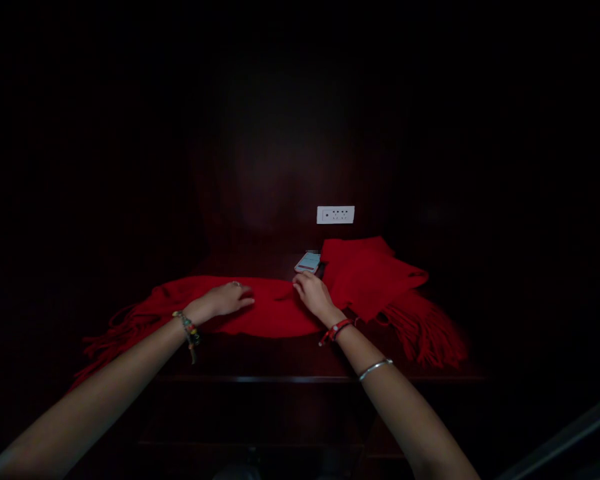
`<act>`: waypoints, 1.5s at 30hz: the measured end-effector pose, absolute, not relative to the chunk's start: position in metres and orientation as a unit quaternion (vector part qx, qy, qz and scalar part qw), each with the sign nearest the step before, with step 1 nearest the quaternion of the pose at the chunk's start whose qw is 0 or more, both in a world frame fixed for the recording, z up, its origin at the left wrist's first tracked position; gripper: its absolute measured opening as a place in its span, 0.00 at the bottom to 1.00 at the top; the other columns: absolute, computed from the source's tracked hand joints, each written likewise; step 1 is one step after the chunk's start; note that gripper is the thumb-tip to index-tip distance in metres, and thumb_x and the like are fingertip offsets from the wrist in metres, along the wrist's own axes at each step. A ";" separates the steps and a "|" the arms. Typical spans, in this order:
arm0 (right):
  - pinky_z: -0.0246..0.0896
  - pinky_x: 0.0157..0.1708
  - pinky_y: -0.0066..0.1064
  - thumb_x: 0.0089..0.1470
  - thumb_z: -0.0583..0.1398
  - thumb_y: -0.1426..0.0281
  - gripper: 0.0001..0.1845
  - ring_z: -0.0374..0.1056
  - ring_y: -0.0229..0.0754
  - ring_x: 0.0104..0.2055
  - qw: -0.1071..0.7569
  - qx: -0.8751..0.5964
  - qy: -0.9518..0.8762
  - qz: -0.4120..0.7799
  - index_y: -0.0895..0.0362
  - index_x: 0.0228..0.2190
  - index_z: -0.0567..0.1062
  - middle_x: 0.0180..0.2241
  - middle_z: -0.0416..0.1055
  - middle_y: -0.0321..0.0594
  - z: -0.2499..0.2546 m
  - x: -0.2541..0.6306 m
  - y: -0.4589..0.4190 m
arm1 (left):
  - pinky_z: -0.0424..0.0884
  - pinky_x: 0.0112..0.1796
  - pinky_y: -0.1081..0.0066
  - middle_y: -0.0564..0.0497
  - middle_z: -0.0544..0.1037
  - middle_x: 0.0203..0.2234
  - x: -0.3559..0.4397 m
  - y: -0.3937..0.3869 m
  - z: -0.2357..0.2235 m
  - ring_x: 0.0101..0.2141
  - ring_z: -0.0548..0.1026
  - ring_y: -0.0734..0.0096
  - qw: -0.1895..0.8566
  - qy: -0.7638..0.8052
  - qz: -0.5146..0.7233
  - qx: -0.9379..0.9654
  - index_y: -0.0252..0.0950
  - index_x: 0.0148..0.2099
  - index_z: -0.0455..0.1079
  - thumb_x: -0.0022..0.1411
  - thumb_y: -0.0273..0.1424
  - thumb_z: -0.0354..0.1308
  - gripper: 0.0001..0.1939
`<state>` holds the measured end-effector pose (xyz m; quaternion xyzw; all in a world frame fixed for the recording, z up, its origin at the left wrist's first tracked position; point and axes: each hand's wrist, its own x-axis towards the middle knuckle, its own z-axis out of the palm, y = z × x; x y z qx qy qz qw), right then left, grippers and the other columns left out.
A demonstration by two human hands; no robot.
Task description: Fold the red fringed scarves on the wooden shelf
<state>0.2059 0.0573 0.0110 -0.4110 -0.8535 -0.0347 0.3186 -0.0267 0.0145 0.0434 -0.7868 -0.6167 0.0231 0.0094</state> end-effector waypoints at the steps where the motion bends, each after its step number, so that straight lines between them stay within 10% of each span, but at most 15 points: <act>1: 0.59 0.40 0.29 0.55 0.50 0.73 0.09 0.65 0.39 0.39 0.343 -0.359 -0.867 -0.028 0.58 0.33 0.70 0.36 0.68 0.44 0.011 0.208 0.051 | 0.61 0.43 0.60 0.38 0.64 0.51 -0.027 0.016 0.048 0.48 0.64 0.54 0.053 -0.613 -0.010 -0.788 0.36 0.55 0.58 0.58 0.39 0.46 0.24; 4: 0.59 0.38 0.27 0.57 0.49 0.71 0.10 0.64 0.37 0.36 0.312 -0.243 -0.918 -0.011 0.57 0.33 0.70 0.33 0.67 0.41 0.009 0.218 0.028 | 0.54 0.49 0.55 0.44 0.57 0.56 -0.032 0.023 0.048 0.54 0.54 0.54 0.110 -0.555 -0.030 -0.824 0.42 0.57 0.53 0.53 0.32 0.54 0.29; 9: 0.60 0.35 0.26 0.56 0.48 0.74 0.12 0.65 0.36 0.34 0.184 -0.223 -0.957 -0.036 0.56 0.35 0.71 0.32 0.68 0.40 -0.006 0.234 0.006 | 0.60 0.44 0.66 0.50 0.71 0.35 -0.052 0.021 0.039 0.38 0.69 0.69 0.094 -0.445 0.051 -0.889 0.38 0.39 0.68 0.57 0.26 0.47 0.10; 17: 0.61 0.35 0.29 0.56 0.48 0.76 0.13 0.65 0.39 0.34 0.276 -0.303 -0.910 -0.066 0.57 0.37 0.71 0.34 0.68 0.43 -0.005 0.241 0.011 | 0.63 0.38 0.70 0.47 0.68 0.35 -0.066 -0.008 0.064 0.35 0.68 0.70 0.189 -0.436 -0.050 -0.879 0.35 0.39 0.64 0.63 0.30 0.40 0.12; 33: 0.59 0.44 0.36 0.56 0.49 0.72 0.14 0.63 0.42 0.42 0.231 -0.261 -0.936 -0.047 0.56 0.42 0.69 0.38 0.69 0.44 -0.016 0.274 -0.004 | 0.62 0.28 0.75 0.52 0.72 0.21 -0.095 -0.045 0.047 0.23 0.67 0.75 -0.020 -0.437 0.040 -0.899 0.36 0.28 0.70 0.60 0.35 0.46 0.15; 40: 0.57 0.47 0.39 0.50 0.50 0.79 0.22 0.59 0.43 0.48 0.248 -0.318 -0.910 -0.098 0.57 0.47 0.65 0.44 0.65 0.46 -0.010 0.296 0.021 | 0.60 0.44 0.71 0.45 0.72 0.40 -0.052 0.029 0.035 0.42 0.68 0.68 0.027 -0.492 -0.103 -0.864 0.33 0.43 0.67 0.61 0.36 0.42 0.17; 45: 0.55 0.47 0.41 0.49 0.52 0.80 0.19 0.60 0.45 0.46 0.185 -0.325 -0.909 -0.186 0.58 0.43 0.69 0.42 0.65 0.47 -0.018 0.297 0.032 | 0.63 0.35 0.74 0.47 0.74 0.35 -0.030 0.066 0.014 0.36 0.71 0.67 -0.081 -0.608 -0.068 -0.787 0.33 0.40 0.69 0.53 0.34 0.50 0.14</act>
